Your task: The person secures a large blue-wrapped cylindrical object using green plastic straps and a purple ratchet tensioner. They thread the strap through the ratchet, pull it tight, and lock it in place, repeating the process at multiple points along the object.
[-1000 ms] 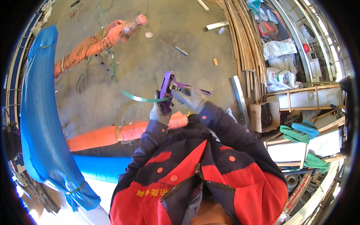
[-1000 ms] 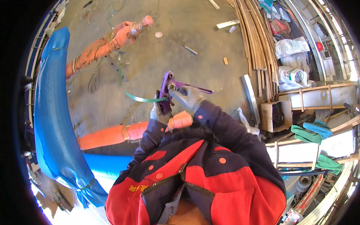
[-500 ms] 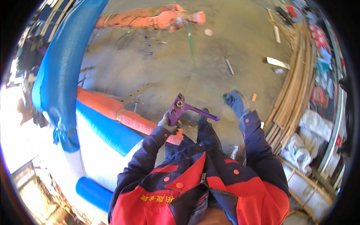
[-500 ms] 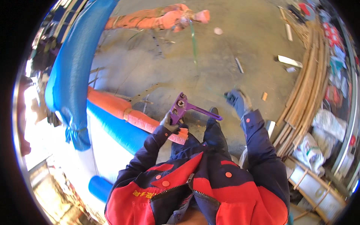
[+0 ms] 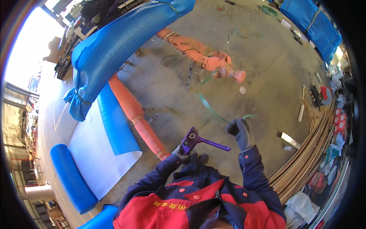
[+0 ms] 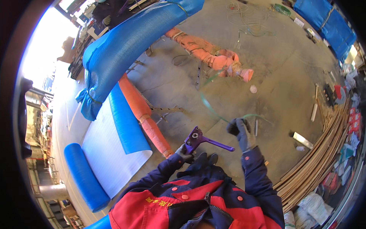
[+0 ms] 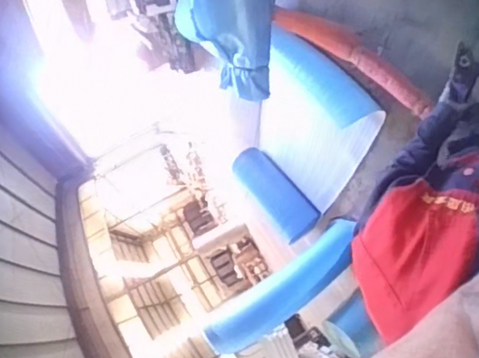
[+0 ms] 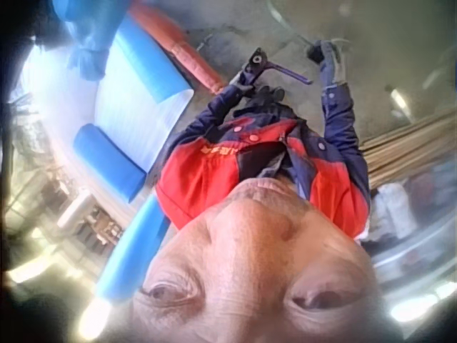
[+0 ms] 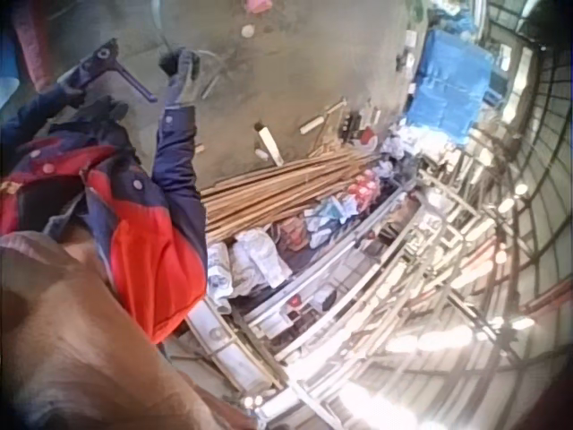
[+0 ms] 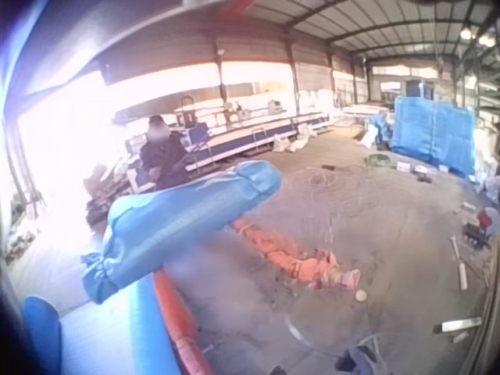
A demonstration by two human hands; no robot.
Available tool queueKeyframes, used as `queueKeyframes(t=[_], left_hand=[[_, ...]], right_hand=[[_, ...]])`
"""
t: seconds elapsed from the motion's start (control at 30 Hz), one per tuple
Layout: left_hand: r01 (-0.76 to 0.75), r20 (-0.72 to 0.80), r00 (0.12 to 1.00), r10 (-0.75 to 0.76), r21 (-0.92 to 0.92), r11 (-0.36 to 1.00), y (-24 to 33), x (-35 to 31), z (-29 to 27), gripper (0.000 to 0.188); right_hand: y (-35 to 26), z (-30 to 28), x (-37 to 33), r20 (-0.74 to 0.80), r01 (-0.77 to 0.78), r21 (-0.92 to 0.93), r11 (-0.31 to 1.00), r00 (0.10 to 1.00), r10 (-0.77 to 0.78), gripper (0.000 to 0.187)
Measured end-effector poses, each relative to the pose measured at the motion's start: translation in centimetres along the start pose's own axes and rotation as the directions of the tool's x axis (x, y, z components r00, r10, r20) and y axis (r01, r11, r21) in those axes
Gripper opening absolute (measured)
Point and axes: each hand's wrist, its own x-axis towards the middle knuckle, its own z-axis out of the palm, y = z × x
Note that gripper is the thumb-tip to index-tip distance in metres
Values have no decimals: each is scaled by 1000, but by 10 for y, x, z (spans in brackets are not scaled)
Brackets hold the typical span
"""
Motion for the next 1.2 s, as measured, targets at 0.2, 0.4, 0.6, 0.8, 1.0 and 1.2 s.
queueKeyframes(t=[0.2, 0.4, 0.6, 0.8, 1.0, 1.2], left_hand=[[-82, -148, 987, 57, -167, 983, 48, 17, 26, 42], [-334, -82, 922, 378, 324, 885, 91, 69, 13, 27], [-210, -94, 962, 257, 349, 913, 139, 127, -53, 28], [-115, -229, 967, 108, -14, 993, 174, 169, -119, 29], [-196, -474, 878, -71, -491, 849, 199, 203, -180, 30], [-468, -648, 691, -321, -739, 485, 214, 191, -200, 33]], right_hand=[[11, 1, 17, 104, -211, -99, 972, 970, 221, 20], [51, 65, 36, 315, -362, 105, 926, 896, 314, 22], [-60, 57, 186, 248, 9, 288, 958, 965, -83, 27], [-143, 35, 287, 10, 258, 247, 934, 963, -269, 35], [-124, 76, 399, 320, -48, 380, 924, 944, -83, 40], [-129, 182, 534, 373, 8, 151, 988, 925, -65, 29]])
